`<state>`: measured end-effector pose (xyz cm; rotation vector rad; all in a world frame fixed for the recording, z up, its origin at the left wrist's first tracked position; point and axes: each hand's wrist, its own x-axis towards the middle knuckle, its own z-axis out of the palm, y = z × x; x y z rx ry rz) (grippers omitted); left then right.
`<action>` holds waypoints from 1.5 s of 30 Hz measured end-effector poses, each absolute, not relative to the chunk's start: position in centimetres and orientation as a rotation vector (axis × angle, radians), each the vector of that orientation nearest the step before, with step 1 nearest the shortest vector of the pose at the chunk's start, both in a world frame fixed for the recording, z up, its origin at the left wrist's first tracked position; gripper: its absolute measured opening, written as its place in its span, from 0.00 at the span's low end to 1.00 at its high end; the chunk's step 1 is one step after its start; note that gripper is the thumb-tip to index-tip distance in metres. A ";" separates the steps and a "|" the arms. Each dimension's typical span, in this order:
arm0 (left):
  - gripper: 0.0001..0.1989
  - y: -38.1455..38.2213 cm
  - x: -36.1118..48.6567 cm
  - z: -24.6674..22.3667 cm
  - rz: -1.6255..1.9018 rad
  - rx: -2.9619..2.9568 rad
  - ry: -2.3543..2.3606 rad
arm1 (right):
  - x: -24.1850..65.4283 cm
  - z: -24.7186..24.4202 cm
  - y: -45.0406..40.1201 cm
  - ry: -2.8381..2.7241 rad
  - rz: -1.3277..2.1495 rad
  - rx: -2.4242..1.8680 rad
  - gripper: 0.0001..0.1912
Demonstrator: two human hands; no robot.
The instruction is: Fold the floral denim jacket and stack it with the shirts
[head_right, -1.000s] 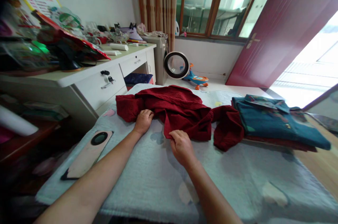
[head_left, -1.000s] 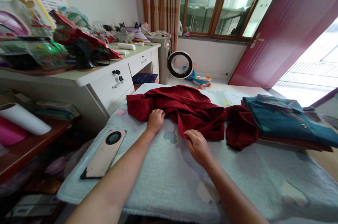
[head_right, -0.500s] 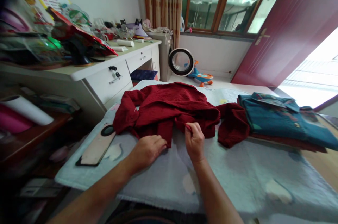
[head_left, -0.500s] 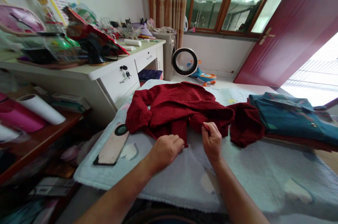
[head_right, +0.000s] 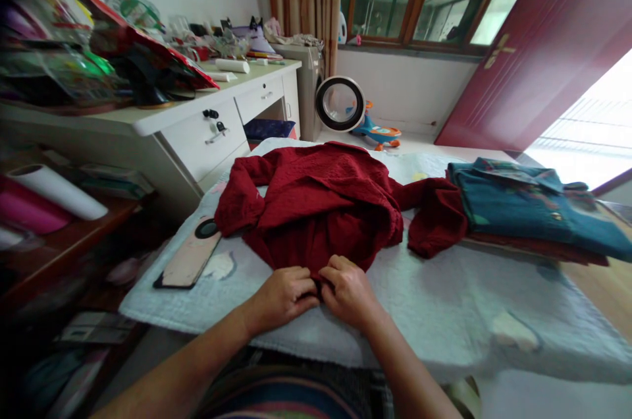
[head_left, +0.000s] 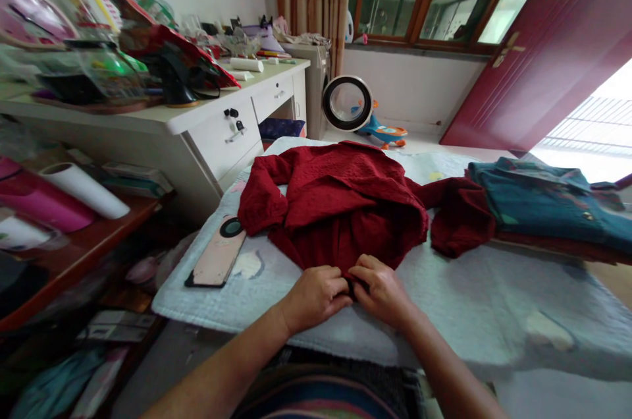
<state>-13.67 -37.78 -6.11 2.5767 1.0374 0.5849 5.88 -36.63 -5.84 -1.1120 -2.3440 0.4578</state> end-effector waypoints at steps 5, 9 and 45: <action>0.06 -37.6 -13.9 -5.3 0.738 2.199 1.173 | 6.0 -4.2 -38.0 -2.416 0.579 -1.122 0.05; 0.10 -37.5 -13.8 -5.6 0.654 2.329 1.041 | 7.7 -1.3 -37.5 -2.334 0.764 -1.043 0.07; 0.15 -30.8 -21.6 -1.8 0.702 2.460 1.981 | 12.9 -2.8 -34.9 -2.176 0.201 -1.356 0.18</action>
